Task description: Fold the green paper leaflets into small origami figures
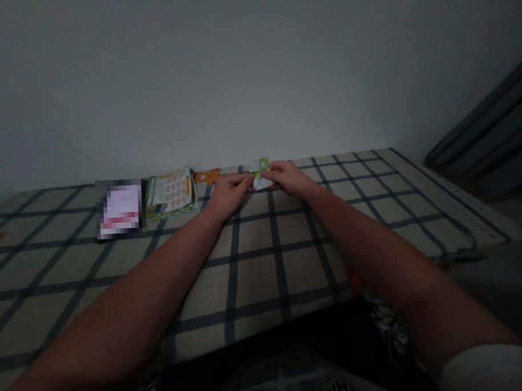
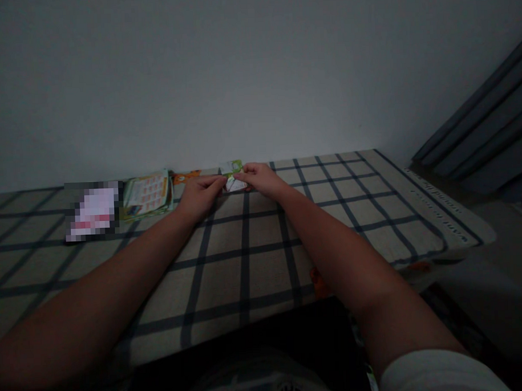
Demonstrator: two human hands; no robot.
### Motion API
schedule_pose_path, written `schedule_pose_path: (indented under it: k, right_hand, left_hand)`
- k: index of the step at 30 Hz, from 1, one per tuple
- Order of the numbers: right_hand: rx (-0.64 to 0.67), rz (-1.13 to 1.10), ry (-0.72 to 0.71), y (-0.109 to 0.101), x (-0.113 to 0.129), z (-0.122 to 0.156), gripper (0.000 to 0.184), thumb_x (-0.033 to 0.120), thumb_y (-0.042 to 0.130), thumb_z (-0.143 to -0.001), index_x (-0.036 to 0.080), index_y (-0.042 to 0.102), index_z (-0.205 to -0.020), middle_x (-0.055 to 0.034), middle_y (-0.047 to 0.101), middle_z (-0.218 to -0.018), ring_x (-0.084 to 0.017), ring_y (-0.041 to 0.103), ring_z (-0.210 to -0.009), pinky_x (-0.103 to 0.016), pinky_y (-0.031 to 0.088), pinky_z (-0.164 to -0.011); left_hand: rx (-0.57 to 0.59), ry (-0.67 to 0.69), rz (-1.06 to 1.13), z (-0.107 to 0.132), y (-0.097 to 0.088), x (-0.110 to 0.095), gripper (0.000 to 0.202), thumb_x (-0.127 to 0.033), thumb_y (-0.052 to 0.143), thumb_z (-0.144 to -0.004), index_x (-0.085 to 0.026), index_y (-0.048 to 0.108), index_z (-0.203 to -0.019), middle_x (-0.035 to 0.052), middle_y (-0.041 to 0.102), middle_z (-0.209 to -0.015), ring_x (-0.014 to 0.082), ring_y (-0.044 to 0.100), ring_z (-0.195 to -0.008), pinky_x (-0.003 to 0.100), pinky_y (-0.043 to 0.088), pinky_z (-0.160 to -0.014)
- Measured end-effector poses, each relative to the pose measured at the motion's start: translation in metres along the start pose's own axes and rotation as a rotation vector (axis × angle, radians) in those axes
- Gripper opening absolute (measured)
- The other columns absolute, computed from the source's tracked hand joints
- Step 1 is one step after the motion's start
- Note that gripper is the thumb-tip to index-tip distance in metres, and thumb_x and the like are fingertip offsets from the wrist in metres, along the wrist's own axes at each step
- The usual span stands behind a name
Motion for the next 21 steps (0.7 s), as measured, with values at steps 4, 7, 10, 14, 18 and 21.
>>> schedule_pose_path:
  k: [4, 7, 10, 14, 18, 21]
  right_hand:
    - [-0.029, 0.037, -0.015, -0.0022, -0.0001, -0.0008, 0.026, 0.028, 0.073, -0.087, 0.019, 0.055, -0.071, 0.0032, 0.055, -0.066, -0.011, 0.052, -0.063, -0.023, 0.046, -0.061]
    - [-0.048, 0.023, -0.014, -0.0014, 0.0037, 0.001, 0.024, 0.026, 0.071, -0.089, 0.019, 0.055, -0.073, 0.0021, 0.057, -0.069, -0.011, 0.054, -0.065, -0.024, 0.048, -0.063]
    - [-0.04, -0.016, 0.007, 0.0012, 0.0061, 0.0027, 0.014, 0.025, 0.07, -0.089, 0.017, 0.062, -0.08, 0.0001, 0.062, -0.075, -0.011, 0.057, -0.066, -0.023, 0.05, -0.061]
    - [0.002, -0.078, 0.035, 0.0045, 0.0044, 0.0023, 0.01, 0.019, 0.072, -0.083, 0.017, 0.065, -0.091, -0.002, 0.069, -0.083, -0.011, 0.06, -0.066, -0.021, 0.049, -0.057]
    - [0.033, -0.107, 0.006, 0.0046, 0.0022, -0.0007, 0.014, 0.018, 0.074, -0.078, 0.017, 0.064, -0.089, -0.0019, 0.07, -0.085, -0.012, 0.063, -0.072, -0.021, 0.051, -0.061]
    - [0.054, -0.122, -0.004, 0.0032, -0.0003, -0.0031, 0.02, 0.018, 0.075, -0.075, 0.018, 0.063, -0.092, -0.0015, 0.071, -0.089, -0.013, 0.065, -0.076, -0.021, 0.051, -0.061]
  left_hand:
    - [0.045, -0.041, 0.043, 0.0005, 0.0036, -0.0008, 0.036, -0.046, 0.062, -0.089, -0.016, 0.071, -0.07, -0.0007, 0.059, -0.058, 0.0135, 0.05, -0.056, 0.026, 0.038, -0.057]
    - [0.063, -0.035, 0.053, -0.0002, 0.0051, -0.0011, 0.038, -0.047, 0.06, -0.091, -0.017, 0.071, -0.072, -0.0014, 0.058, -0.057, 0.0129, 0.049, -0.054, 0.025, 0.037, -0.056]
    - [0.048, -0.013, 0.008, -0.0014, 0.004, -0.0014, 0.039, -0.047, 0.057, -0.092, -0.016, 0.07, -0.071, -0.0017, 0.057, -0.055, 0.0124, 0.047, -0.053, 0.025, 0.035, -0.055]
    - [0.046, 0.03, -0.027, -0.0024, 0.0033, -0.0029, 0.038, -0.045, 0.057, -0.091, -0.016, 0.07, -0.071, -0.0012, 0.059, -0.057, 0.013, 0.05, -0.055, 0.025, 0.035, -0.057]
    - [0.075, 0.017, -0.018, -0.0022, 0.0053, -0.0028, 0.038, -0.047, 0.058, -0.09, -0.016, 0.07, -0.071, -0.001, 0.06, -0.056, 0.0134, 0.051, -0.056, 0.025, 0.037, -0.057]
    - [0.099, -0.021, 0.022, -0.0014, 0.0074, -0.0024, 0.038, -0.048, 0.06, -0.089, -0.016, 0.07, -0.072, -0.0006, 0.06, -0.057, 0.0132, 0.051, -0.056, 0.024, 0.036, -0.056]
Point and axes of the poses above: each hand's wrist, its own z-axis away from the middle knuckle, its own y-axis out of the palm, x = y × z, the point moved 5 cm from there along -z, towards the middle knuckle
